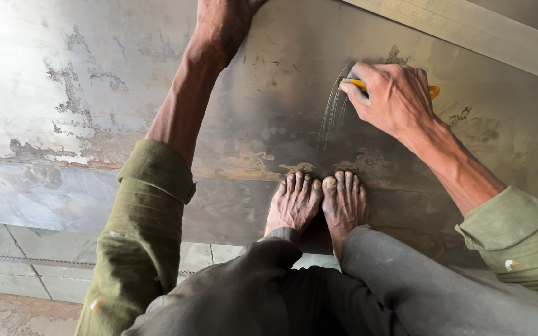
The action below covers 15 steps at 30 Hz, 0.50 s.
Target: The person uses a metal square and a utility knife to score and cut a large sheet of metal on the floor. They repeatedly align the square, score along the edge, and reposition to continue the cut.
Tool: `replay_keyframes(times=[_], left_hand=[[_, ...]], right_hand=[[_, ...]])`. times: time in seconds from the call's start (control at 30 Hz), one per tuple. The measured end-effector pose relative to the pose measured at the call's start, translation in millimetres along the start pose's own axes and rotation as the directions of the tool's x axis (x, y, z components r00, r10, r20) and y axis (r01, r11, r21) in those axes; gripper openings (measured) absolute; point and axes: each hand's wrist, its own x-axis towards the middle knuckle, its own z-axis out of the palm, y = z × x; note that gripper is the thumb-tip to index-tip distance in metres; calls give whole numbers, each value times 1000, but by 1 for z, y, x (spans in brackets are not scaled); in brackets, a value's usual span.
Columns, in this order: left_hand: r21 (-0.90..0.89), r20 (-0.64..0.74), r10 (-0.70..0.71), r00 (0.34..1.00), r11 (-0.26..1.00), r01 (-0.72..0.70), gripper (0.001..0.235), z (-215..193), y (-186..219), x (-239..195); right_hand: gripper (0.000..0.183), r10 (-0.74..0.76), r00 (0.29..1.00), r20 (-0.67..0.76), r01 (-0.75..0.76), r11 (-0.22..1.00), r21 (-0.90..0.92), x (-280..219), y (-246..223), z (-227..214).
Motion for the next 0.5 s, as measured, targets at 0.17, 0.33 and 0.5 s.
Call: replay_keyframes(times=[0.17,0.33,0.5], left_hand=[[-452,-2,-103,995,887,91,25,-4,39,-9],[-705,133,-171,976,676,214,26,-2,40,-6],[-409,51,23,998,912,0,35,-3,14,-3]], right_hand=[[23,-7,1000,9,7,1000,-12,3,-2,-3],[21,-24,1000,-1,24,999,-32,1,-5,-4],[22,-63,998,-8,61,987,-150,1,-3,2]])
